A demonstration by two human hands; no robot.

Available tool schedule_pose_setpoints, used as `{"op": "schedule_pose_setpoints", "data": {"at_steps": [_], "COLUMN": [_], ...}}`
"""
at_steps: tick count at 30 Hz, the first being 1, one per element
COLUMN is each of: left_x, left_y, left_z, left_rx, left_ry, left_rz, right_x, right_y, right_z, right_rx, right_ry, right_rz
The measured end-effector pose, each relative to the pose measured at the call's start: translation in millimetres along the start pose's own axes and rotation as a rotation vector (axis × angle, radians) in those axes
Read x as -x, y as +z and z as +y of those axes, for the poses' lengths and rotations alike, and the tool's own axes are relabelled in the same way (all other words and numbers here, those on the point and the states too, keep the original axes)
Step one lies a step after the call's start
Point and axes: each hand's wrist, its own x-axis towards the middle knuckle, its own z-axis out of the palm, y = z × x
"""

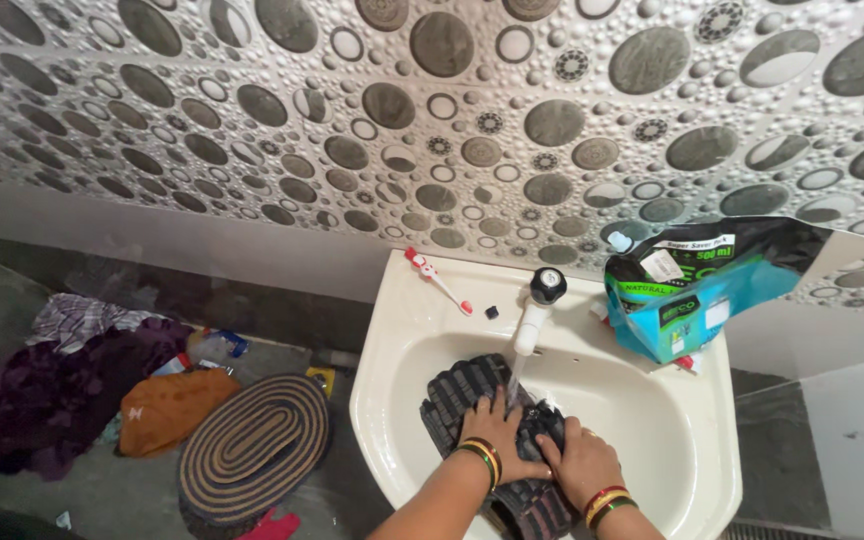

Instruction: The person washes a piece of patterned clothing by hand in a sink using soap from a packet.

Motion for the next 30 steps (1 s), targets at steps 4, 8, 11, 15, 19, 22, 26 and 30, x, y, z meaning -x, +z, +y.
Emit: {"op": "schedule_pose_setpoints", "data": {"at_steps": [4, 8, 11, 15, 19, 22, 26, 30], "left_x": [2.8, -24.0, -54.3, -89.6, -94.5, -108.0, -129.7, -143.2], "left_y": [1.7, 14.9, 40.8, 57.9, 34.1, 26.8, 48.0, 66.7], "left_z": [-1.9, -15.5, -22.6, -29.5, -27.3, -22.2, -24.8, -32.1], "left_rx": [0.035, 0.241, 0.238, 0.240, 0.334, 0.456, 0.504, 0.493], "left_ry": [0.055, 0.064, 0.087, -0.137, -0.225, -0.303, -0.297, -0.290], "left_rz": [-0.037, 0.121, 0.174, 0.425, 0.482, 0.413, 0.496, 0.462], "right_x": [10.4, 9.3, 8.6, 11.5, 13.8, 13.1, 11.4, 13.8], "right_y": [-7.9, -9.1, -12.9, -17.9, -22.0, -24.1, -27.9, -29.6], "right_z": [3.5, -1.7, -4.6, -7.9, -11.1, -12.7, -13.1, -12.2], "right_rx": [-0.107, -0.054, -0.056, -0.059, -0.078, -0.079, -0.092, -0.104], "right_ry": [0.055, 0.088, 0.095, 0.108, 0.125, 0.110, 0.130, 0.119], "right_rz": [-0.148, -0.199, -0.207, -0.182, -0.150, -0.122, -0.152, -0.140]}}
